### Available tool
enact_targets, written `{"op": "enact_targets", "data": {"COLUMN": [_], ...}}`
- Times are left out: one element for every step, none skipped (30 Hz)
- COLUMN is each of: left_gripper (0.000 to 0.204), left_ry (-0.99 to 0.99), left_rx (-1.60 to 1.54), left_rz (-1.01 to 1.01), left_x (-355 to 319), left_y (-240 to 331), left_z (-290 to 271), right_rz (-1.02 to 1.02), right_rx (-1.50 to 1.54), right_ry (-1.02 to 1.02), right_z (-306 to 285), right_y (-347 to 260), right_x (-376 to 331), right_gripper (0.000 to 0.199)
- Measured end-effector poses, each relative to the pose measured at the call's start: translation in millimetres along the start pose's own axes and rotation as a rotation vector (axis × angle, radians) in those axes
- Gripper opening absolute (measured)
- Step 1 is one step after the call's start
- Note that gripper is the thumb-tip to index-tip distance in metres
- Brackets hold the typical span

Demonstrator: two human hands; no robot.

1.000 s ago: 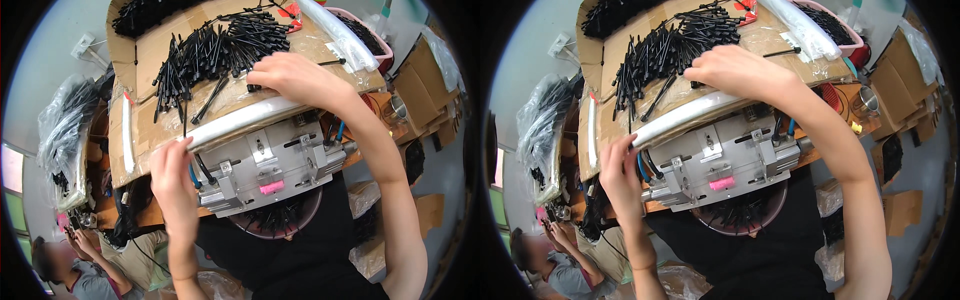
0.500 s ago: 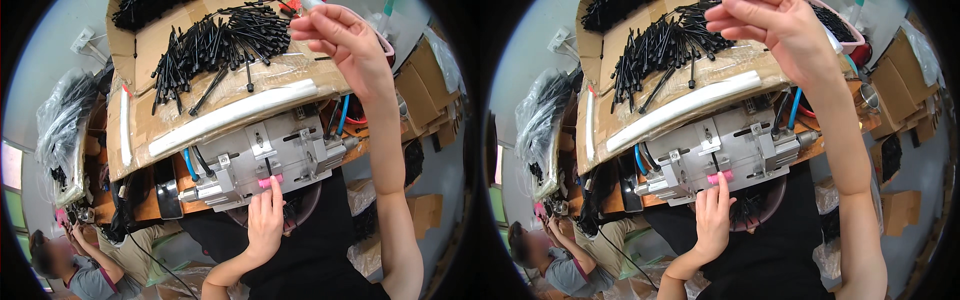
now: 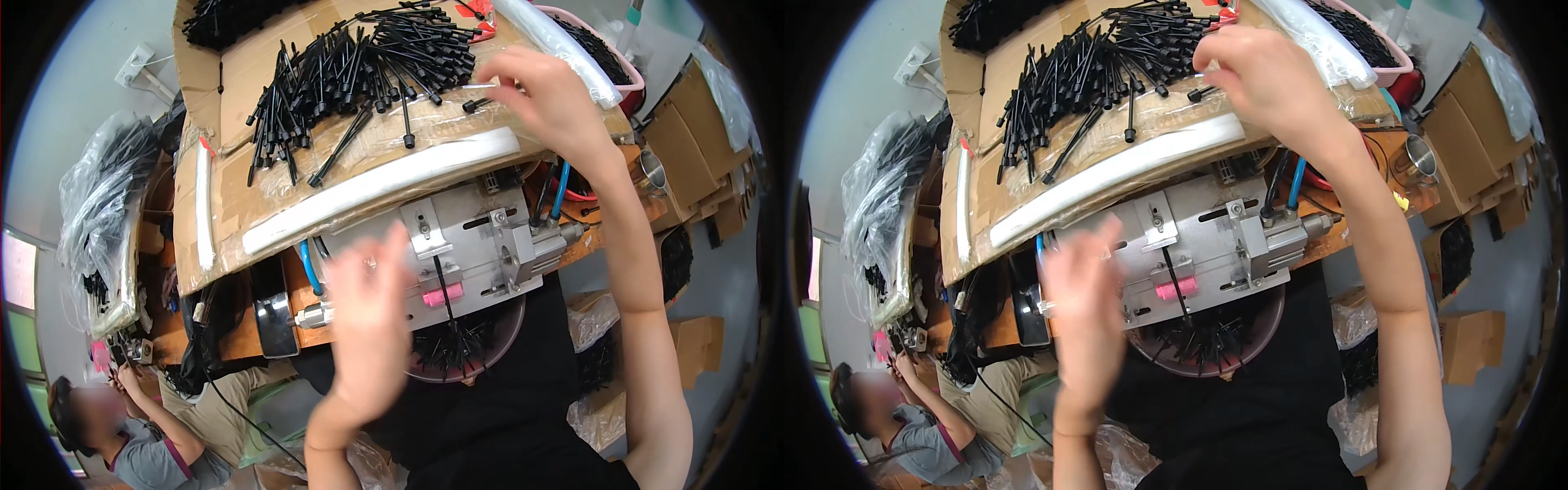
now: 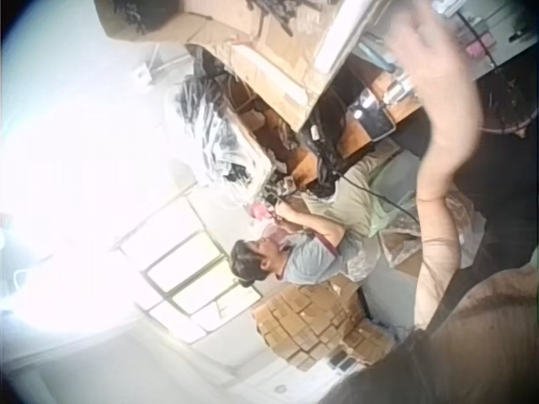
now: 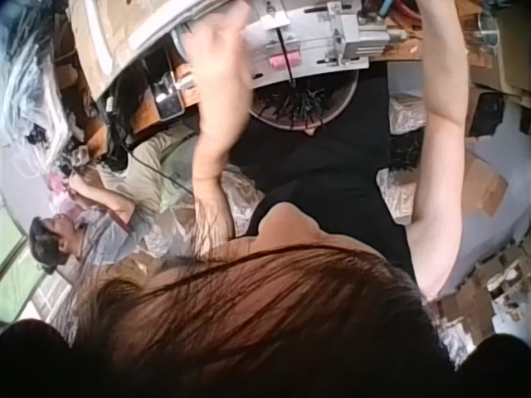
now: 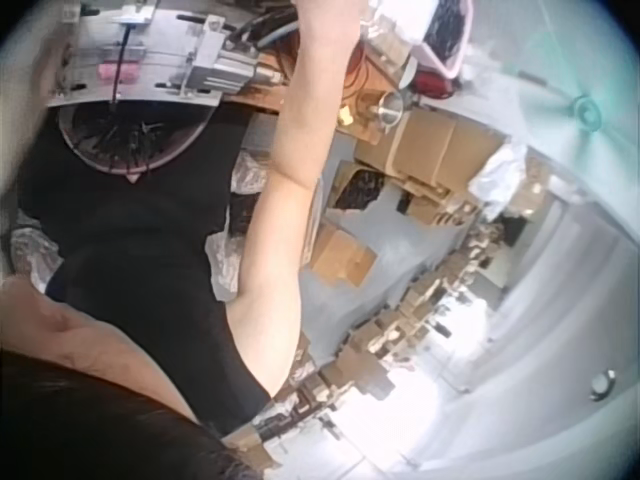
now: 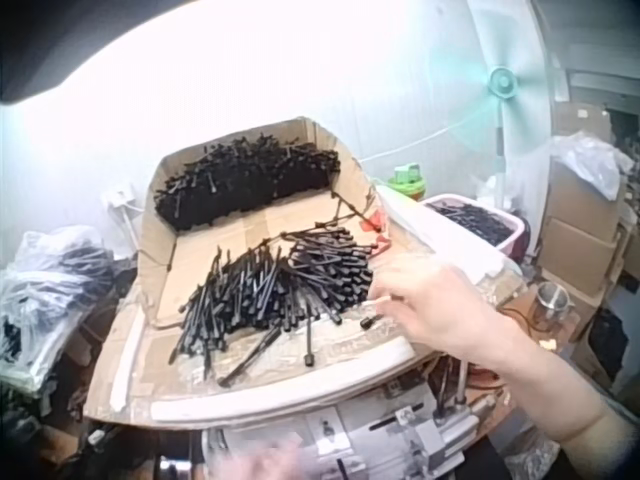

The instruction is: The person repeatedly picks up black cable ties from a cardboard box and inserts them into a metal jig on a workbench. They manipulate the ties within the jig and then remove them, placing them back onto the box. The process is repetitive and involves handling the ties one at a time.

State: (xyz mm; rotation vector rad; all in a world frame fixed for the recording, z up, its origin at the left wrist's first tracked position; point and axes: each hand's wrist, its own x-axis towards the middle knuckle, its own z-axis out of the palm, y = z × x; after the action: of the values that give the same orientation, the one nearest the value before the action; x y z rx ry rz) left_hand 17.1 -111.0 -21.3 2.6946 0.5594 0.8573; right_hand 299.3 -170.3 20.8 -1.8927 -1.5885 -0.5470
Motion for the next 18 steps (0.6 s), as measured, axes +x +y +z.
{"op": "enact_targets", "data": {"left_gripper": [0.035, 0.025, 0.018, 0.016, 0.016, 0.017, 0.018, 0.023, 0.029, 0.035, 0.040, 0.045, 0.050, 0.056, 0.063, 0.064, 0.065, 0.069], "left_ry": [0.067, 0.079, 0.113, -0.035, -0.122, -0.147, -0.173, -0.133, -0.096, -0.060, 0.003, 0.066, 0.127, 0.106, 0.092, 0.013, -0.066, -0.086], "left_rx": [0.084, 0.149, 0.118, -0.031, -0.083, -0.146, -0.208, -0.157, -0.106, -0.058, -0.035, -0.015, 0.006, 0.043, 0.096, 0.080, 0.068, 0.024], "left_rz": [-0.023, -0.078, -0.026, -0.102, -0.108, -0.121, -0.133, -0.108, -0.090, -0.070, -0.095, -0.116, -0.141, -0.118, -0.101, -0.063, -0.032, -0.024], "left_x": [25, 51, 67, 79, 85, 83, 79, 75, 68, 61, 52, 40, 26, 8, -14, -37, -59, -72], "left_y": [-17, -31, -56, -74, -79, -78, -75, -74, -72, -70, -62, -47, -33, -22, -9, 4, 13, 24], "left_z": [-3, -7, -11, -16, -26, -31, -36, -39, -42, -44, -43, -38, -32, -25, -23, -17, -7, 9], "right_rz": [-0.059, -0.022, 0.002, 0.032, 0.047, 0.071, 0.096, 0.024, 0.054, 0.086, 0.119, 0.241, 0.286, 0.329, 0.360, 0.369, 0.376, 0.394], "right_rx": [-0.091, -0.101, -0.099, -0.102, -0.090, -0.079, -0.066, -0.048, 0.061, 0.166, 0.270, 0.443, 0.541, 0.642, 0.757, 0.824, 0.898, 0.949], "right_ry": [-0.060, -0.133, -0.198, -0.268, -0.287, -0.315, -0.342, -0.308, -0.274, -0.241, -0.205, -0.168, -0.136, -0.104, -0.072, -0.047, -0.026, 0.000], "right_z": [2, 4, 7, 12, 11, 13, 13, 13, 13, 11, 8, -1, -11, -20, -29, -35, -37, -42], "right_y": [3, 2, -5, -8, -12, -14, -14, -10, -11, -10, -8, -10, -15, -22, -33, -41, -48, -52], "right_x": [-1, 0, 5, 9, 15, 16, 17, 18, 16, 14, 13, 7, 1, -4, -6, -10, -14, -21], "right_gripper": [0.013, 0.013, 0.013, 0.013, 0.014, 0.014, 0.014, 0.013, 0.013, 0.013, 0.013, 0.013, 0.014, 0.015, 0.017, 0.018, 0.019, 0.021]}}
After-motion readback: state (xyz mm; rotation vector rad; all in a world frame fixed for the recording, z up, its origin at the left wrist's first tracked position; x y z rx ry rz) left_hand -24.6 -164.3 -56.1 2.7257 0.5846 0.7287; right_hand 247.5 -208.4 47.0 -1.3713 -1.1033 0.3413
